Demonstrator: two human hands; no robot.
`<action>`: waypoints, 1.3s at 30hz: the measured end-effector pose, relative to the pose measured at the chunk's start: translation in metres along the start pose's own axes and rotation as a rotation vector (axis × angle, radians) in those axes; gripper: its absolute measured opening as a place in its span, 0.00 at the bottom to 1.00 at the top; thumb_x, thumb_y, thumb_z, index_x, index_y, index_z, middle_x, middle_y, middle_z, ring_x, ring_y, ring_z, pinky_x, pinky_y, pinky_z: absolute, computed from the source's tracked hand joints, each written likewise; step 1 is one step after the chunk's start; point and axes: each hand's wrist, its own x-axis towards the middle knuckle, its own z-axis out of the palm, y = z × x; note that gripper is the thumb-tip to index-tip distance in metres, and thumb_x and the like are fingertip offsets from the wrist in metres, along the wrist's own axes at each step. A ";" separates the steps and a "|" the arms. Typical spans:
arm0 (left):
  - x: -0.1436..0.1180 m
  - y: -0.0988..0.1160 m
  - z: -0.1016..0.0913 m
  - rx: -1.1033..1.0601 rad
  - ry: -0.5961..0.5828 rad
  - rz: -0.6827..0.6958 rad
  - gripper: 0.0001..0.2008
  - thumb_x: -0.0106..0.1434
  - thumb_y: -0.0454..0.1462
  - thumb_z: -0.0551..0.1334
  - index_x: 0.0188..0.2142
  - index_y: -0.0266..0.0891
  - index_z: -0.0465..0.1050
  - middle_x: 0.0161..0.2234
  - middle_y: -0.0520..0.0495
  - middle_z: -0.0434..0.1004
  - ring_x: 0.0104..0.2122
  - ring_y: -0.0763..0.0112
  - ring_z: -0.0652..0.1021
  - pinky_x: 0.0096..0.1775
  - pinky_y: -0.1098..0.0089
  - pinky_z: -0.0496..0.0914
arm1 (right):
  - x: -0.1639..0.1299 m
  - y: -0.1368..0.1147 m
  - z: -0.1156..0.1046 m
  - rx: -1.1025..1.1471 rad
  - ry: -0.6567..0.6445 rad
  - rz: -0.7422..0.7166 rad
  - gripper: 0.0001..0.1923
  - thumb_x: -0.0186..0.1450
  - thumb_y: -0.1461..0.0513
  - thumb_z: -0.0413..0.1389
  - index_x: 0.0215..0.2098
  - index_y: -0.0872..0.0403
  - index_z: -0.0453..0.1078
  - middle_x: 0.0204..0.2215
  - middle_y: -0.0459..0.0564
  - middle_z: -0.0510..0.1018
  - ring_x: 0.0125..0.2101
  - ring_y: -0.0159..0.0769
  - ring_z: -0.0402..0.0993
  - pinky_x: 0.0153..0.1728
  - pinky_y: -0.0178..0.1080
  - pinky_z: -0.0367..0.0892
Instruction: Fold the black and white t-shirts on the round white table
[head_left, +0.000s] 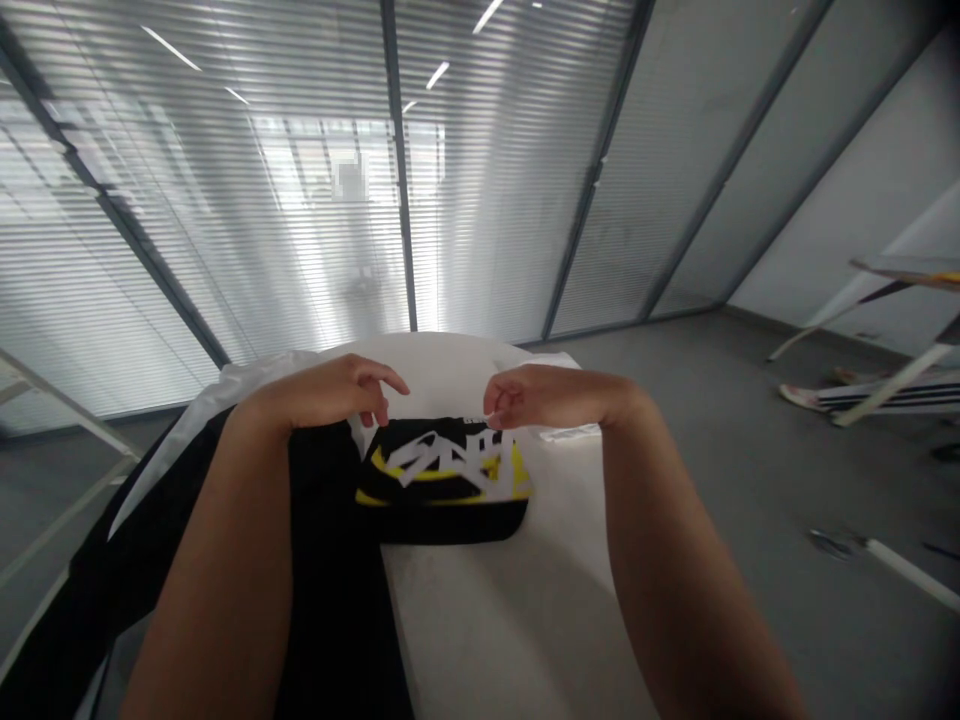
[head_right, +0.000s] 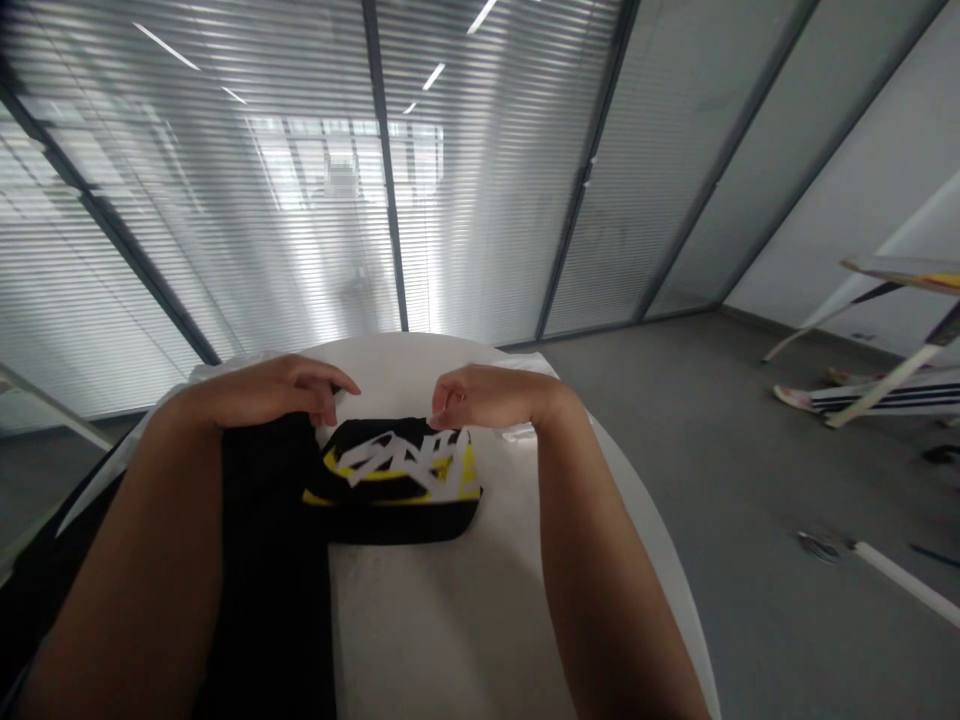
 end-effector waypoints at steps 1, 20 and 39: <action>0.000 -0.001 0.000 0.005 0.036 -0.007 0.20 0.56 0.41 0.61 0.48 0.46 0.77 0.33 0.51 0.81 0.35 0.67 0.78 0.38 0.71 0.69 | -0.001 0.001 -0.001 -0.008 0.013 0.016 0.16 0.62 0.51 0.57 0.42 0.52 0.74 0.37 0.50 0.80 0.36 0.38 0.74 0.34 0.35 0.65; 0.075 -0.051 0.068 0.084 -0.197 0.045 0.20 0.57 0.51 0.61 0.37 0.40 0.80 0.34 0.47 0.81 0.33 0.66 0.77 0.33 0.71 0.66 | 0.067 0.042 0.042 -0.152 -0.157 0.183 0.20 0.59 0.49 0.61 0.41 0.55 0.77 0.38 0.53 0.82 0.37 0.41 0.78 0.34 0.36 0.68; 0.071 -0.067 0.060 0.039 -0.116 0.065 0.17 0.61 0.50 0.57 0.32 0.40 0.77 0.29 0.51 0.77 0.29 0.69 0.73 0.33 0.71 0.65 | 0.062 0.078 0.039 0.242 -0.111 0.200 0.11 0.57 0.58 0.63 0.38 0.54 0.75 0.40 0.51 0.80 0.38 0.37 0.77 0.33 0.35 0.72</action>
